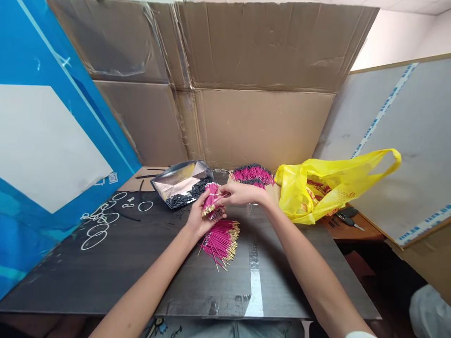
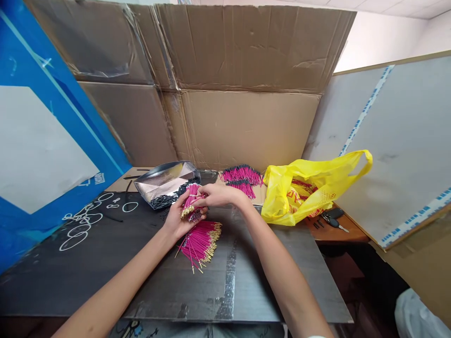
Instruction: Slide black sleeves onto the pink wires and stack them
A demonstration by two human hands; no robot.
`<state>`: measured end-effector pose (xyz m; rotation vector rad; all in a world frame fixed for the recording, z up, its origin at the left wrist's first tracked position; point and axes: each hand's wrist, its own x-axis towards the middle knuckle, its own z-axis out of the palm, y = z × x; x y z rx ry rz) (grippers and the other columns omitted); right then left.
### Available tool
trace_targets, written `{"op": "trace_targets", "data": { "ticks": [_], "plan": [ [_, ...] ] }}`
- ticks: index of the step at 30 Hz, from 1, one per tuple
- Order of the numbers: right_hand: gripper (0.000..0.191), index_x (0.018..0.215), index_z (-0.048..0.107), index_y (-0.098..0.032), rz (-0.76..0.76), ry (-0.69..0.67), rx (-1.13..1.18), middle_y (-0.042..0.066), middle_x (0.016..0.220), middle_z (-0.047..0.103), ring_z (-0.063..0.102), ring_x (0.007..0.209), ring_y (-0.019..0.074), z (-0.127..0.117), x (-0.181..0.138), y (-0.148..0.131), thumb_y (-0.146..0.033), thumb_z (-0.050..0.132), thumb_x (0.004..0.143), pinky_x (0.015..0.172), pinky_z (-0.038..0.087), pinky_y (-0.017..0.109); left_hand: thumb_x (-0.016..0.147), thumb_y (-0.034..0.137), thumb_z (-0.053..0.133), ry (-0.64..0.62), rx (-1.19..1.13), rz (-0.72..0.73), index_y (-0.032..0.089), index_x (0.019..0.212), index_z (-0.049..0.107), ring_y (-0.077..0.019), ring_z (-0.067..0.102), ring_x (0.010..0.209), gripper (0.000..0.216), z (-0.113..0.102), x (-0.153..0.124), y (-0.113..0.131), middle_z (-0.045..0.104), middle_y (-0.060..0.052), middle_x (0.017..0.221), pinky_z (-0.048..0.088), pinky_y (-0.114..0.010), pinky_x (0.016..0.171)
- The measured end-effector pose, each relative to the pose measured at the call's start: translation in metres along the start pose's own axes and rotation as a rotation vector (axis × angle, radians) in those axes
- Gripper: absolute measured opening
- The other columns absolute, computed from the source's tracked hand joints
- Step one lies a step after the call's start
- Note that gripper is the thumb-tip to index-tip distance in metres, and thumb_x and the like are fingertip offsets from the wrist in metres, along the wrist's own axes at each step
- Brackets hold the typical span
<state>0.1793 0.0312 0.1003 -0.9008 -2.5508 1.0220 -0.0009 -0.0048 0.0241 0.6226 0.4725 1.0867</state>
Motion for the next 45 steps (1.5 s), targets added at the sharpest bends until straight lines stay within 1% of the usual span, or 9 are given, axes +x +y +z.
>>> {"op": "trace_targets", "data": {
  "ticks": [8, 11, 15, 20, 23, 30, 37, 40, 45],
  "plan": [
    [0.013, 0.093, 0.066, -0.014, -0.025, -0.045, 0.107, 0.004, 0.091, 0.069, 0.057, 0.081, 0.0144, -0.006, -0.001, 0.007, -0.026, 0.061, 0.096, 0.074, 0.043, 0.026, 0.098, 0.032, 0.056, 0.008, 0.005, -0.01, 0.013, 0.1, 0.067, -0.0229, 0.069, 0.064, 0.023, 0.004, 0.0, -0.002, 0.071, -0.008, 0.079, 0.062, -0.037, 0.055],
    [0.017, 0.095, 0.069, -0.015, -0.059, -0.059, 0.179, 0.002, 0.084, 0.067, 0.053, 0.072, 0.012, -0.011, -0.007, 0.003, -0.024, 0.056, 0.099, 0.066, 0.04, 0.024, 0.097, 0.032, 0.055, 0.027, 0.009, -0.008, 0.013, 0.1, 0.067, -0.0242, 0.07, 0.067, 0.023, 0.005, 0.001, -0.002, 0.073, -0.011, 0.082, 0.061, -0.036, 0.054],
    [0.018, 0.099, 0.069, -0.016, -0.004, -0.037, 0.26, -0.001, 0.073, 0.062, 0.046, 0.059, 0.01, -0.018, -0.014, -0.004, -0.021, 0.052, 0.099, 0.054, 0.03, 0.024, 0.096, 0.03, 0.055, 0.009, 0.025, 0.017, 0.012, 0.104, 0.068, -0.0263, 0.072, 0.072, 0.023, 0.007, -0.001, -0.002, 0.074, -0.013, 0.088, 0.061, -0.036, 0.053],
    [0.015, 0.089, 0.07, -0.016, -0.061, -0.036, 0.246, 0.0, 0.081, 0.067, 0.057, 0.074, 0.0118, -0.018, -0.012, -0.002, -0.011, 0.057, 0.091, 0.071, 0.044, 0.024, 0.094, 0.031, 0.058, -0.022, 0.022, -0.016, 0.013, 0.098, 0.067, -0.0239, 0.07, 0.068, 0.02, 0.007, -0.003, -0.003, 0.07, -0.01, 0.083, 0.06, -0.036, 0.054],
    [0.018, 0.091, 0.072, -0.017, -0.103, -0.041, 0.238, 0.0, 0.084, 0.069, 0.06, 0.078, 0.0128, -0.017, -0.008, 0.005, -0.008, 0.057, 0.087, 0.079, 0.047, 0.027, 0.094, 0.031, 0.059, -0.017, 0.031, -0.039, 0.013, 0.096, 0.067, -0.0233, 0.069, 0.067, 0.02, 0.007, -0.003, -0.004, 0.069, -0.01, 0.084, 0.059, -0.035, 0.055],
    [0.018, 0.09, 0.065, -0.015, -0.022, 0.066, 0.244, 0.002, 0.088, 0.07, 0.064, 0.081, 0.0142, -0.013, -0.002, 0.013, -0.002, 0.06, 0.079, 0.082, 0.051, 0.029, 0.089, 0.022, 0.064, 0.012, 0.044, -0.011, 0.014, 0.102, 0.066, -0.0207, 0.066, 0.066, 0.016, 0.008, -0.003, -0.007, 0.068, -0.009, 0.088, 0.057, -0.033, 0.055],
    [0.028, 0.099, 0.064, -0.015, 0.001, 0.193, 0.331, 0.006, 0.104, 0.071, 0.064, 0.089, 0.0153, -0.018, -0.007, 0.008, -0.002, 0.06, 0.075, 0.075, 0.052, 0.027, 0.077, 0.005, 0.06, 0.041, 0.025, 0.012, 0.008, 0.093, 0.066, -0.0121, 0.056, 0.058, 0.017, 0.006, -0.001, -0.008, 0.064, -0.009, 0.084, 0.05, -0.024, 0.049],
    [0.026, 0.099, 0.064, -0.014, 0.007, 0.224, 0.341, 0.006, 0.1, 0.07, 0.063, 0.087, 0.0156, -0.02, -0.008, 0.008, -0.006, 0.064, 0.075, 0.07, 0.05, 0.026, 0.074, 0.002, 0.058, 0.048, 0.008, 0.016, 0.009, 0.089, 0.064, -0.0111, 0.054, 0.057, 0.017, 0.004, 0.0, -0.007, 0.063, -0.008, 0.082, 0.049, -0.023, 0.048],
    [0.018, 0.093, 0.067, -0.014, -0.018, 0.216, 0.296, 0.003, 0.091, 0.071, 0.063, 0.083, 0.014, -0.017, -0.006, 0.008, -0.008, 0.063, 0.076, 0.073, 0.049, 0.026, 0.075, 0.002, 0.058, 0.055, 0.011, 0.006, 0.009, 0.089, 0.064, -0.0109, 0.054, 0.057, 0.017, 0.004, -0.001, -0.008, 0.062, -0.007, 0.082, 0.049, -0.024, 0.049]
  ]
}}
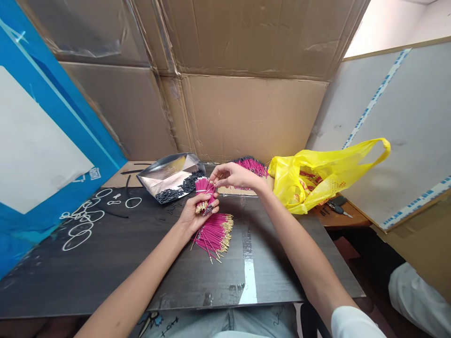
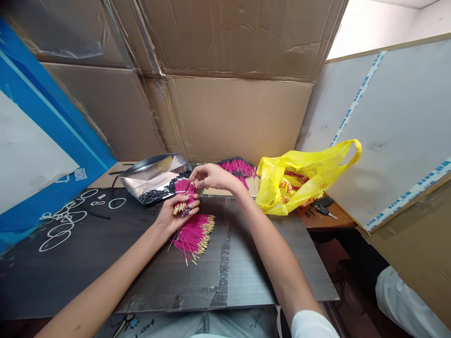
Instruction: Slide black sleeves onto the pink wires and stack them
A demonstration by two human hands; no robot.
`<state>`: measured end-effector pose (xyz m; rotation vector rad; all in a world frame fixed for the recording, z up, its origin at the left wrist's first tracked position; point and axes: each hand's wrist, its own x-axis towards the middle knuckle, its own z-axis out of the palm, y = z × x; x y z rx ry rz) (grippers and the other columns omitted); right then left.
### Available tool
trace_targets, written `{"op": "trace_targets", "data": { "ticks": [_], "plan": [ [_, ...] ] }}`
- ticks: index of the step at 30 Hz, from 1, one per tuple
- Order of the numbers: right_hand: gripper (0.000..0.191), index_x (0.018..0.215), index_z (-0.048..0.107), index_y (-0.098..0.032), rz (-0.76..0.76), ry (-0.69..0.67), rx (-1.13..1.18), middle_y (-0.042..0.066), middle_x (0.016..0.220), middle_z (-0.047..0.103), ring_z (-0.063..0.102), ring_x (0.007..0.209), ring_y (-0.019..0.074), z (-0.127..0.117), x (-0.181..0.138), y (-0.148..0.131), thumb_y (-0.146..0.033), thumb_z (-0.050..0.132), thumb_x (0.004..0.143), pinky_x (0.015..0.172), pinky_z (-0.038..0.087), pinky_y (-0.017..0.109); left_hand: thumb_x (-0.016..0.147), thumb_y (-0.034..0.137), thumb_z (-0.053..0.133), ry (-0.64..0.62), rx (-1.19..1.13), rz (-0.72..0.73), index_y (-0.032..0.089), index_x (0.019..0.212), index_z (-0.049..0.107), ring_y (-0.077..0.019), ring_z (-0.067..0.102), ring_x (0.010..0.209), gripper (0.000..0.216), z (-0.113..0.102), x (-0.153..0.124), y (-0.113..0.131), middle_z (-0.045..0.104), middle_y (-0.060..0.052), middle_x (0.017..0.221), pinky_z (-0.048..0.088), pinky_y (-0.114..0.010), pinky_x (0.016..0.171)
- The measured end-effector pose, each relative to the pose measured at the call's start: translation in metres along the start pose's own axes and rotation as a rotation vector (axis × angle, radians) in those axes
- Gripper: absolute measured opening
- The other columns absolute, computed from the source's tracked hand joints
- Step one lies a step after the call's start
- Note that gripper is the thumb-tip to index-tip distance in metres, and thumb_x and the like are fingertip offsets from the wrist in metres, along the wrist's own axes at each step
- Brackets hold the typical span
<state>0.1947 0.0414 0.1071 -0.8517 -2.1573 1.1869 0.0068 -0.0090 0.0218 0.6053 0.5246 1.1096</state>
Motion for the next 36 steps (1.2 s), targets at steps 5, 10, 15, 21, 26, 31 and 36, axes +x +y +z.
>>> {"op": "trace_targets", "data": {
  "ticks": [5, 10, 15, 21, 26, 31, 36],
  "plan": [
    [0.011, 0.09, 0.068, -0.015, -0.035, 0.09, -0.04, 0.002, 0.084, 0.07, 0.061, 0.078, 0.013, -0.001, 0.001, 0.001, -0.012, 0.063, 0.08, 0.071, 0.048, 0.026, 0.075, 0.003, 0.058, -0.035, -0.013, 0.013, 0.008, 0.099, 0.065, -0.0108, 0.054, 0.057, 0.026, 0.003, -0.001, 0.001, 0.061, -0.007, 0.082, 0.049, -0.023, 0.049],
    [0.011, 0.095, 0.065, -0.017, -0.114, 0.439, -0.079, 0.004, 0.095, 0.071, 0.062, 0.087, 0.0142, 0.001, 0.0, -0.005, -0.018, 0.06, 0.086, 0.082, 0.05, 0.029, 0.081, 0.007, 0.058, -0.002, -0.056, 0.055, 0.011, 0.108, 0.064, -0.0123, 0.057, 0.059, 0.027, 0.003, -0.001, 0.005, 0.063, -0.007, 0.082, 0.05, -0.023, 0.05],
    [0.013, 0.093, 0.065, -0.019, -0.214, 0.46, -0.163, 0.003, 0.098, 0.071, 0.063, 0.094, 0.0145, 0.017, 0.0, -0.014, -0.015, 0.053, 0.088, 0.09, 0.048, 0.03, 0.091, 0.016, 0.057, 0.018, -0.08, 0.047, 0.01, 0.104, 0.064, -0.0154, 0.063, 0.064, 0.016, 0.001, 0.0, 0.009, 0.065, -0.009, 0.083, 0.055, -0.026, 0.056],
    [0.021, 0.09, 0.068, -0.016, -0.232, 0.16, -0.2, 0.002, 0.091, 0.073, 0.064, 0.086, 0.0134, 0.029, 0.0, -0.021, -0.005, 0.053, 0.08, 0.084, 0.049, 0.028, 0.098, 0.02, 0.056, 0.08, -0.094, 0.131, 0.01, 0.095, 0.066, -0.0176, 0.066, 0.065, 0.014, -0.005, 0.005, 0.012, 0.068, -0.009, 0.078, 0.058, -0.028, 0.057],
    [0.026, 0.095, 0.073, -0.016, -0.138, 0.057, -0.227, 0.003, 0.094, 0.076, 0.067, 0.089, 0.0149, 0.032, 0.002, -0.015, -0.003, 0.057, 0.079, 0.084, 0.05, 0.028, 0.093, 0.011, 0.056, 0.15, -0.114, 0.186, 0.012, 0.092, 0.065, -0.0169, 0.066, 0.062, 0.01, -0.006, 0.006, 0.016, 0.069, -0.006, 0.076, 0.059, -0.028, 0.056],
    [0.022, 0.097, 0.071, -0.015, -0.162, 0.17, -0.183, 0.005, 0.095, 0.075, 0.066, 0.089, 0.0149, 0.023, 0.003, -0.011, -0.005, 0.057, 0.084, 0.086, 0.051, 0.03, 0.097, 0.016, 0.049, 0.097, -0.148, 0.108, 0.007, 0.098, 0.065, -0.0142, 0.063, 0.063, 0.018, -0.004, 0.003, 0.02, 0.066, -0.009, 0.078, 0.056, -0.024, 0.056],
    [0.014, 0.1, 0.068, -0.016, -0.142, 0.14, -0.053, 0.004, 0.101, 0.074, 0.066, 0.093, 0.0148, 0.015, 0.002, -0.01, -0.013, 0.06, 0.089, 0.088, 0.051, 0.03, 0.1, 0.027, 0.052, 0.052, -0.116, 0.069, 0.009, 0.103, 0.065, -0.0153, 0.063, 0.063, 0.023, -0.002, 0.0, 0.02, 0.065, -0.009, 0.081, 0.057, -0.026, 0.055]
  ]
}}
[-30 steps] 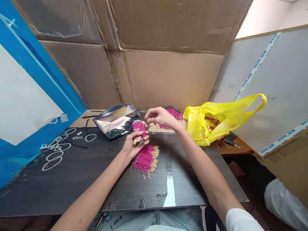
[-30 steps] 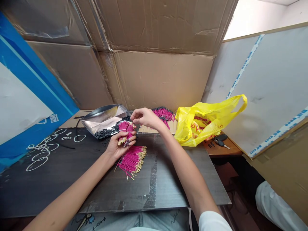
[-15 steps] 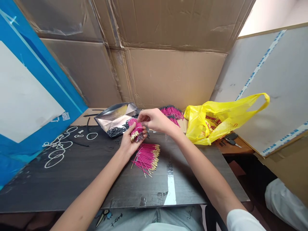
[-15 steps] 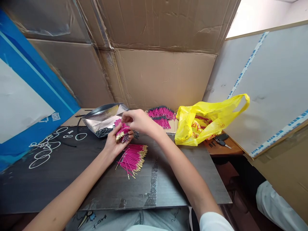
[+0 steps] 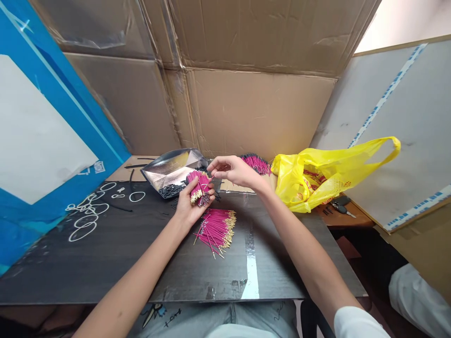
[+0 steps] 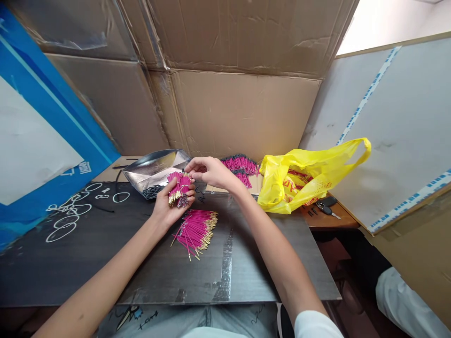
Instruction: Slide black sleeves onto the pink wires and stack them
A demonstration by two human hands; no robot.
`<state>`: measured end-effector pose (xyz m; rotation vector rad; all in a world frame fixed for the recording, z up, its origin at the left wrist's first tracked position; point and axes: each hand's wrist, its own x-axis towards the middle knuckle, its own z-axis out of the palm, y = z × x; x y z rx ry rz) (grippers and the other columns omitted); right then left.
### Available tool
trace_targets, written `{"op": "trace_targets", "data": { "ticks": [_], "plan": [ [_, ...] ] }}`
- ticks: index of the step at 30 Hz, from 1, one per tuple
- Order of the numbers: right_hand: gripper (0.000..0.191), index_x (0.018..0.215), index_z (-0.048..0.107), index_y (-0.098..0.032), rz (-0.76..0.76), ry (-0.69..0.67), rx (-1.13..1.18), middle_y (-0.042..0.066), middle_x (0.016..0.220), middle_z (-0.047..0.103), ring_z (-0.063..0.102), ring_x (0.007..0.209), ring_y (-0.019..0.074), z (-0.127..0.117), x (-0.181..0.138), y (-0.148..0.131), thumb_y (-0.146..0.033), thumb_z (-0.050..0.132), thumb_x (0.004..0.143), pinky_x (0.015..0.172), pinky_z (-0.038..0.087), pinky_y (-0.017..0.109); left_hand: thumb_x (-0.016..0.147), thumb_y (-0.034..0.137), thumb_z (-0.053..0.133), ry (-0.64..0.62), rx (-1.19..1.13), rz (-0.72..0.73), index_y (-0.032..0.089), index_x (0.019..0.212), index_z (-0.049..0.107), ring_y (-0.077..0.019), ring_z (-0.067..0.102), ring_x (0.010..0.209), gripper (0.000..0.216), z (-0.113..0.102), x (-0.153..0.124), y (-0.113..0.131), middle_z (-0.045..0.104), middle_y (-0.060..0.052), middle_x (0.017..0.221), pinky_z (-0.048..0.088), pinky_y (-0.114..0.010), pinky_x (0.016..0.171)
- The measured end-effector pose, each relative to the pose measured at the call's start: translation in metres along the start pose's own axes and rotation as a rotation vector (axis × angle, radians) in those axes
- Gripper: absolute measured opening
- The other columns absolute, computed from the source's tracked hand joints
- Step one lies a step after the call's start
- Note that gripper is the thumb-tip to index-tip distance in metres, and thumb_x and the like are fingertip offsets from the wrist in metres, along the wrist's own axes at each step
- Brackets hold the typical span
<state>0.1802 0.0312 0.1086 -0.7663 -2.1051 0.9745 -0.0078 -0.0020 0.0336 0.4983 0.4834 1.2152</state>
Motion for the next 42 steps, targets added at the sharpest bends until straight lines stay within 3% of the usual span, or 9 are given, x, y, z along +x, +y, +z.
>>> {"op": "trace_targets", "data": {
  "ticks": [4, 12, 14, 19, 23, 28, 32, 36, 42],
  "plan": [
    [0.014, 0.1, 0.065, -0.017, -0.071, -0.052, -0.086, 0.003, 0.097, 0.071, 0.064, 0.091, 0.0146, 0.012, 0.003, 0.01, -0.011, 0.06, 0.089, 0.089, 0.05, 0.03, 0.092, 0.024, 0.062, -0.072, 0.077, -0.021, 0.012, 0.097, 0.067, -0.0177, 0.065, 0.063, 0.014, 0.001, -0.003, -0.007, 0.067, -0.008, 0.082, 0.057, -0.028, 0.051],
    [0.026, 0.112, 0.061, -0.015, -0.189, 0.189, -0.385, 0.011, 0.121, 0.063, 0.056, 0.114, 0.0194, 0.033, 0.007, 0.017, -0.009, 0.062, 0.087, 0.1, 0.043, 0.033, 0.069, 0.0, 0.059, 0.057, 0.032, 0.114, 0.012, 0.083, 0.064, -0.012, 0.059, 0.054, 0.019, -0.004, 0.007, -0.008, 0.065, -0.002, 0.07, 0.052, -0.023, 0.05],
    [0.018, 0.103, 0.065, -0.015, -0.132, 0.069, -0.377, 0.007, 0.107, 0.067, 0.059, 0.1, 0.0172, 0.032, 0.004, 0.007, -0.009, 0.061, 0.087, 0.088, 0.045, 0.03, 0.067, 0.0, 0.056, 0.159, 0.019, 0.157, 0.012, 0.08, 0.062, -0.012, 0.059, 0.055, 0.019, -0.008, 0.012, -0.002, 0.065, -0.002, 0.069, 0.052, -0.022, 0.05],
    [0.014, 0.087, 0.075, -0.016, 0.121, -0.568, -0.364, 0.0, 0.08, 0.07, 0.059, 0.072, 0.0116, 0.047, -0.005, -0.016, -0.006, 0.068, 0.08, 0.068, 0.039, 0.025, 0.066, 0.003, 0.053, 0.265, 0.0, 0.214, 0.013, 0.079, 0.058, -0.0114, 0.057, 0.052, 0.018, -0.015, 0.016, 0.012, 0.062, -0.002, 0.066, 0.052, -0.021, 0.05],
    [0.022, 0.096, 0.078, -0.017, 0.106, -0.68, -0.395, -0.001, 0.081, 0.07, 0.057, 0.07, 0.0113, 0.079, -0.005, -0.009, -0.005, 0.068, 0.08, 0.065, 0.038, 0.024, 0.065, 0.004, 0.054, 0.262, 0.006, 0.174, 0.014, 0.079, 0.056, -0.0107, 0.054, 0.051, 0.017, -0.019, 0.016, 0.014, 0.058, 0.0, 0.064, 0.05, -0.021, 0.049],
    [0.023, 0.087, 0.078, -0.016, 0.024, -0.689, -0.421, 0.0, 0.079, 0.069, 0.054, 0.068, 0.0111, 0.105, -0.003, 0.011, -0.001, 0.063, 0.077, 0.063, 0.036, 0.024, 0.066, 0.003, 0.054, 0.264, 0.014, 0.151, 0.013, 0.081, 0.057, -0.0109, 0.056, 0.053, 0.018, -0.024, 0.019, 0.014, 0.06, -0.002, 0.067, 0.051, -0.022, 0.05],
    [0.019, 0.083, 0.075, -0.015, -0.003, -0.699, -0.381, -0.001, 0.072, 0.065, 0.052, 0.067, 0.0113, 0.104, -0.003, 0.012, -0.001, 0.064, 0.078, 0.064, 0.035, 0.025, 0.067, 0.003, 0.055, 0.239, 0.018, 0.161, 0.013, 0.081, 0.059, -0.0117, 0.057, 0.054, 0.018, -0.026, 0.019, 0.015, 0.06, -0.002, 0.068, 0.052, -0.022, 0.05],
    [0.013, 0.086, 0.072, -0.016, -0.057, -0.68, -0.27, -0.003, 0.068, 0.059, 0.049, 0.065, 0.0102, 0.082, -0.002, 0.0, -0.006, 0.064, 0.085, 0.065, 0.034, 0.025, 0.067, 0.006, 0.056, 0.224, 0.014, 0.136, 0.013, 0.077, 0.058, -0.0119, 0.057, 0.05, 0.014, -0.025, 0.019, 0.017, 0.06, -0.001, 0.064, 0.052, -0.023, 0.048],
    [0.009, 0.095, 0.068, -0.017, -0.095, -0.353, -0.143, 0.001, 0.089, 0.066, 0.053, 0.08, 0.0126, 0.029, -0.003, -0.012, -0.018, 0.06, 0.091, 0.075, 0.037, 0.027, 0.065, 0.002, 0.054, 0.256, 0.083, 0.121, 0.014, 0.075, 0.057, -0.0123, 0.058, 0.05, 0.016, -0.019, 0.018, 0.014, 0.062, -0.002, 0.063, 0.054, -0.022, 0.048]
  ]
}}
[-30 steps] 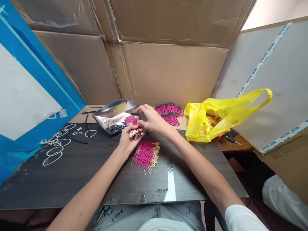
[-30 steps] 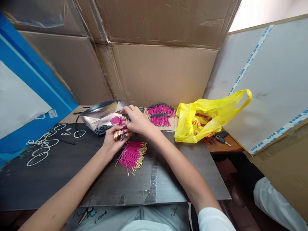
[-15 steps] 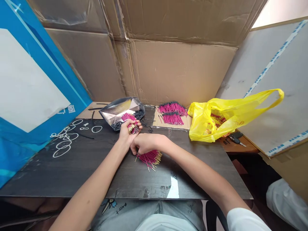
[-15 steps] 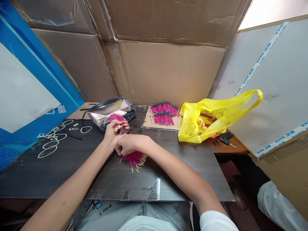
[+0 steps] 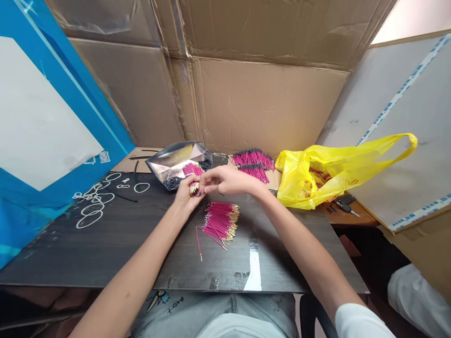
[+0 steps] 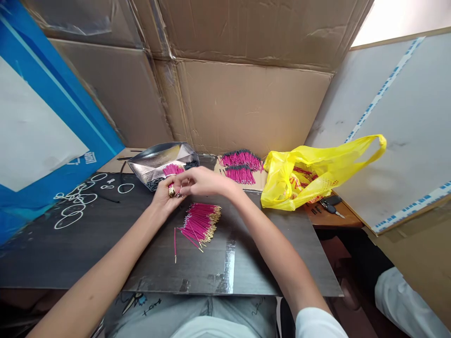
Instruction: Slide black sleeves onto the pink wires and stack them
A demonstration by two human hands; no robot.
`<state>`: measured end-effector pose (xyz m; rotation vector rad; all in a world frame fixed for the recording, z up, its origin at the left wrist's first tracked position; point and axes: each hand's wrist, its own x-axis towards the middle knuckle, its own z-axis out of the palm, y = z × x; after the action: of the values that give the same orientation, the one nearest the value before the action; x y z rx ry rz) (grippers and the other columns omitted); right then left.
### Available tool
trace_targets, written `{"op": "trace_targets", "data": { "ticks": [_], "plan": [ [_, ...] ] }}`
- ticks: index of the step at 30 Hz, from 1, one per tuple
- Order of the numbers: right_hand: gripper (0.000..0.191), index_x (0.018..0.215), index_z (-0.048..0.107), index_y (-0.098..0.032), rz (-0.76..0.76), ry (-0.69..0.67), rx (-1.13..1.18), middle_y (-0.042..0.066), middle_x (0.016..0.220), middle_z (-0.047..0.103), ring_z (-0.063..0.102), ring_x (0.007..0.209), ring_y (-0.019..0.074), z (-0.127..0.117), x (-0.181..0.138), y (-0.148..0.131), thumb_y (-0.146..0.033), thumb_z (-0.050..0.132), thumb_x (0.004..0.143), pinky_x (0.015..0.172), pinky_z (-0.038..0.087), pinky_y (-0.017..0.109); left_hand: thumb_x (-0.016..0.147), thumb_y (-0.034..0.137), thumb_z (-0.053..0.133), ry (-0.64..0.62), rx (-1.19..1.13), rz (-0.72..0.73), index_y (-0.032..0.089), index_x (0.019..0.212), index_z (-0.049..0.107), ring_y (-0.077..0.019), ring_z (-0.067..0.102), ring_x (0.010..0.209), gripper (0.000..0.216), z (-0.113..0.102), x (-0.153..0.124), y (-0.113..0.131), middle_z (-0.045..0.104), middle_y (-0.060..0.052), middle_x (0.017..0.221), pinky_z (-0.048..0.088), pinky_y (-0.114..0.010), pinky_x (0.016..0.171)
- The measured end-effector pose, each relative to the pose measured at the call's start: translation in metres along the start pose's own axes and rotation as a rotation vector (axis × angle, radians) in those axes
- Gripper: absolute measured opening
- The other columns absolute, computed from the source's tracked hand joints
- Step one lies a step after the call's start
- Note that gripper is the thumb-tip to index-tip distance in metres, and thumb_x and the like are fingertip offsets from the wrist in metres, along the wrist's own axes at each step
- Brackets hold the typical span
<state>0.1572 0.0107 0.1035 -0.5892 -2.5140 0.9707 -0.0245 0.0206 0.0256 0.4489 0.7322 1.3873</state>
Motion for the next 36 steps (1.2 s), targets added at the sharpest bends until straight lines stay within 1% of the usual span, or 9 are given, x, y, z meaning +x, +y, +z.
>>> {"op": "trace_targets", "data": {
  "ticks": [5, 10, 15, 21, 25, 28, 30, 33, 36],
  "plan": [
    [0.013, 0.095, 0.069, -0.015, 0.027, 0.296, -0.089, 0.005, 0.099, 0.07, 0.058, 0.088, 0.014, -0.011, -0.004, 0.014, -0.015, 0.056, 0.092, 0.082, 0.041, 0.027, 0.073, 0.003, 0.059, -0.133, -0.032, -0.041, 0.011, 0.084, 0.061, -0.0108, 0.059, 0.054, 0.014, 0.004, -0.008, -0.007, 0.064, -0.004, 0.071, 0.051, -0.021, 0.048],
    [0.025, 0.106, 0.074, -0.015, 0.107, 0.282, -0.152, 0.007, 0.107, 0.074, 0.063, 0.095, 0.0156, 0.005, 0.006, 0.027, -0.009, 0.055, 0.091, 0.087, 0.043, 0.027, 0.085, 0.01, 0.063, -0.134, -0.044, -0.003, 0.011, 0.092, 0.064, -0.0131, 0.063, 0.055, 0.007, 0.005, -0.009, -0.009, 0.067, -0.004, 0.074, 0.055, -0.024, 0.049],
    [0.028, 0.11, 0.077, -0.014, 0.211, 0.291, -0.062, 0.009, 0.103, 0.077, 0.066, 0.093, 0.0174, 0.012, 0.012, 0.03, -0.014, 0.056, 0.093, 0.085, 0.045, 0.028, 0.085, 0.007, 0.065, -0.077, -0.015, 0.049, 0.012, 0.089, 0.065, -0.0163, 0.068, 0.061, 0.006, 0.003, -0.004, -0.011, 0.071, -0.005, 0.076, 0.061, -0.028, 0.056],
    [0.026, 0.102, 0.074, -0.008, 0.358, 0.283, 0.491, 0.009, 0.082, 0.073, 0.068, 0.078, 0.0173, 0.016, 0.02, 0.038, -0.008, 0.053, 0.087, 0.077, 0.055, 0.031, 0.083, 0.005, 0.065, -0.086, 0.025, 0.067, 0.011, 0.084, 0.067, -0.0153, 0.065, 0.058, 0.006, 0.007, -0.005, -0.015, 0.07, -0.006, 0.071, 0.061, -0.028, 0.057],
    [0.029, 0.112, 0.068, -0.009, 0.356, 0.376, 0.781, 0.008, 0.083, 0.072, 0.07, 0.076, 0.0176, 0.013, 0.024, 0.044, -0.007, 0.06, 0.084, 0.073, 0.058, 0.033, 0.076, 0.001, 0.063, -0.075, 0.048, 0.059, 0.009, 0.08, 0.067, -0.0132, 0.062, 0.056, 0.01, 0.004, -0.004, -0.013, 0.066, -0.005, 0.066, 0.06, -0.026, 0.057],
    [0.024, 0.108, 0.068, -0.011, 0.399, 0.524, 0.644, 0.008, 0.088, 0.072, 0.068, 0.075, 0.0159, 0.009, 0.022, 0.05, -0.016, 0.068, 0.084, 0.067, 0.056, 0.028, 0.07, 0.001, 0.065, -0.025, 0.119, 0.082, 0.01, 0.075, 0.064, -0.0122, 0.06, 0.055, 0.011, 0.0, -0.003, -0.012, 0.065, -0.004, 0.067, 0.057, -0.024, 0.053],
    [0.021, 0.098, 0.071, -0.012, 0.449, 0.477, 0.506, 0.006, 0.084, 0.07, 0.065, 0.074, 0.0147, 0.012, 0.021, 0.052, -0.028, 0.074, 0.084, 0.065, 0.053, 0.026, 0.068, 0.003, 0.069, -0.022, 0.203, 0.127, 0.011, 0.074, 0.063, -0.0123, 0.059, 0.053, 0.012, 0.0, -0.003, -0.013, 0.064, -0.002, 0.065, 0.055, -0.025, 0.052],
    [0.032, 0.097, 0.072, -0.013, 0.489, 0.265, 0.565, 0.005, 0.084, 0.069, 0.062, 0.075, 0.0145, 0.029, 0.023, 0.05, -0.036, 0.084, 0.078, 0.067, 0.053, 0.026, 0.063, 0.002, 0.076, -0.007, 0.342, 0.3, 0.015, 0.085, 0.065, -0.0138, 0.063, 0.059, 0.028, 0.002, -0.006, -0.018, 0.067, 0.0, 0.072, 0.055, -0.023, 0.058],
    [0.039, 0.112, 0.069, -0.019, 0.428, 0.321, 0.91, 0.004, 0.1, 0.072, 0.065, 0.083, 0.0151, 0.056, 0.029, 0.044, -0.031, 0.085, 0.078, 0.076, 0.056, 0.029, 0.052, -0.009, 0.08, 0.004, 0.455, 0.469, 0.019, 0.11, 0.067, -0.015, 0.07, 0.079, 0.066, 0.004, -0.011, -0.022, 0.074, -0.001, 0.09, 0.054, -0.018, 0.071]
  ]
}}
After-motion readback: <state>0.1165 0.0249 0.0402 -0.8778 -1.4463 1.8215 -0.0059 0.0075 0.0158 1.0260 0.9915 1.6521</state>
